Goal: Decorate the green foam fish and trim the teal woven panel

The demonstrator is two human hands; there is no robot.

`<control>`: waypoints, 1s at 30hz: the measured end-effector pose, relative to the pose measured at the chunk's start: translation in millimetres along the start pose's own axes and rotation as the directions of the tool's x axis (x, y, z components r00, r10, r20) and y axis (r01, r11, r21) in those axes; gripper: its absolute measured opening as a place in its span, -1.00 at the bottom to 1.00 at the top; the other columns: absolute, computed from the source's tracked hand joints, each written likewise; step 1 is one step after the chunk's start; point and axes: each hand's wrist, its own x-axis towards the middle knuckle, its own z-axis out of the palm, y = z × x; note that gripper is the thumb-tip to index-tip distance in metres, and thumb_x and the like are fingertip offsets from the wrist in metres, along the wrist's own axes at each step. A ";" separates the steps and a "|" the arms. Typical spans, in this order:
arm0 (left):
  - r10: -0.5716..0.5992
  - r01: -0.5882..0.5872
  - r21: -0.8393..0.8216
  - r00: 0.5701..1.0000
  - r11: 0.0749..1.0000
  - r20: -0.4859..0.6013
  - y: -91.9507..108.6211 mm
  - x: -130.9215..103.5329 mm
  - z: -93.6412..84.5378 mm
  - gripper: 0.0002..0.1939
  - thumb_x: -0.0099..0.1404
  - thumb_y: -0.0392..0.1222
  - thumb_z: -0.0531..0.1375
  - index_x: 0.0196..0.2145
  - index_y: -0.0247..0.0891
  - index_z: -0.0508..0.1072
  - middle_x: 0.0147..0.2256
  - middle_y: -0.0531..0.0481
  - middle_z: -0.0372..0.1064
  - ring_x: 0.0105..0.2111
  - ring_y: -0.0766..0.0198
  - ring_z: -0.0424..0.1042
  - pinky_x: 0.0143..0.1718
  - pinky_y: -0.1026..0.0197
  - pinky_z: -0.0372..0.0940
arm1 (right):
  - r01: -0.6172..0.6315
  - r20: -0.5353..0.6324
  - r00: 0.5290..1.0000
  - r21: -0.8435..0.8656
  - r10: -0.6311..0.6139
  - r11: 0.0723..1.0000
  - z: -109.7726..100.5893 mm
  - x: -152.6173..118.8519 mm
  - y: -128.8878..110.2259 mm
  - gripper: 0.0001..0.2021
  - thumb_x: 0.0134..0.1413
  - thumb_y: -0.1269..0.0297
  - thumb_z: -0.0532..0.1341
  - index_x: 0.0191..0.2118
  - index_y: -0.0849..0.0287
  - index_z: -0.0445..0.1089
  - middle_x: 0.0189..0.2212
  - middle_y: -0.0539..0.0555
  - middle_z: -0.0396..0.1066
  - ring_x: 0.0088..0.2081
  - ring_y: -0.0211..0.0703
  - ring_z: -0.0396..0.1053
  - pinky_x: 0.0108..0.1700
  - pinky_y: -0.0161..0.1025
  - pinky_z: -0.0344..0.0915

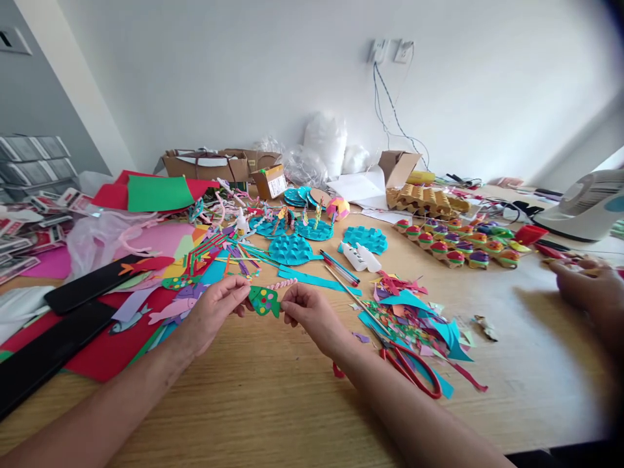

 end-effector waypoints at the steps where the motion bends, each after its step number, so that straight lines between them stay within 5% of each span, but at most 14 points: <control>1: 0.006 -0.006 0.020 1.000 1.000 -0.005 4.1 2.0 1.8 -0.83 0.15 -0.09 0.12 -0.43 -0.26 0.35 -0.52 0.08 0.29 -0.50 0.34 0.30 -0.50 0.33 0.19 | -0.004 0.002 1.000 0.037 0.003 0.999 -0.1 -0.5 -0.4 -0.91 -0.11 0.37 0.14 -0.53 0.19 0.19 -0.68 -0.13 0.21 -0.63 -0.39 0.16 -0.55 -0.40 0.11; 11: -0.030 0.026 0.128 0.999 0.991 0.024 21.5 16.4 8.0 -0.82 0.09 -0.11 0.13 -0.50 -0.29 0.30 -0.60 0.10 0.28 -0.57 0.35 0.31 -0.60 0.34 0.14 | -0.062 0.017 0.998 0.213 0.060 0.975 -6.7 -2.9 -3.3 -0.90 -0.19 0.34 0.16 -0.46 0.20 0.22 -0.60 -0.10 0.28 -0.63 -0.41 0.18 -0.57 -0.41 0.09; 30: -0.077 0.063 0.164 0.994 0.985 0.081 27.8 15.9 11.3 -0.80 0.07 -0.09 0.13 -0.54 -0.29 0.28 -0.58 0.08 0.28 -0.57 0.37 0.30 -0.61 0.37 0.12 | -0.073 0.124 0.990 0.052 0.066 0.996 -14.3 -0.6 1.6 -0.92 -0.19 0.40 0.08 -0.61 0.21 0.24 -0.70 -0.10 0.24 -0.68 -0.43 0.13 -0.64 -0.44 0.02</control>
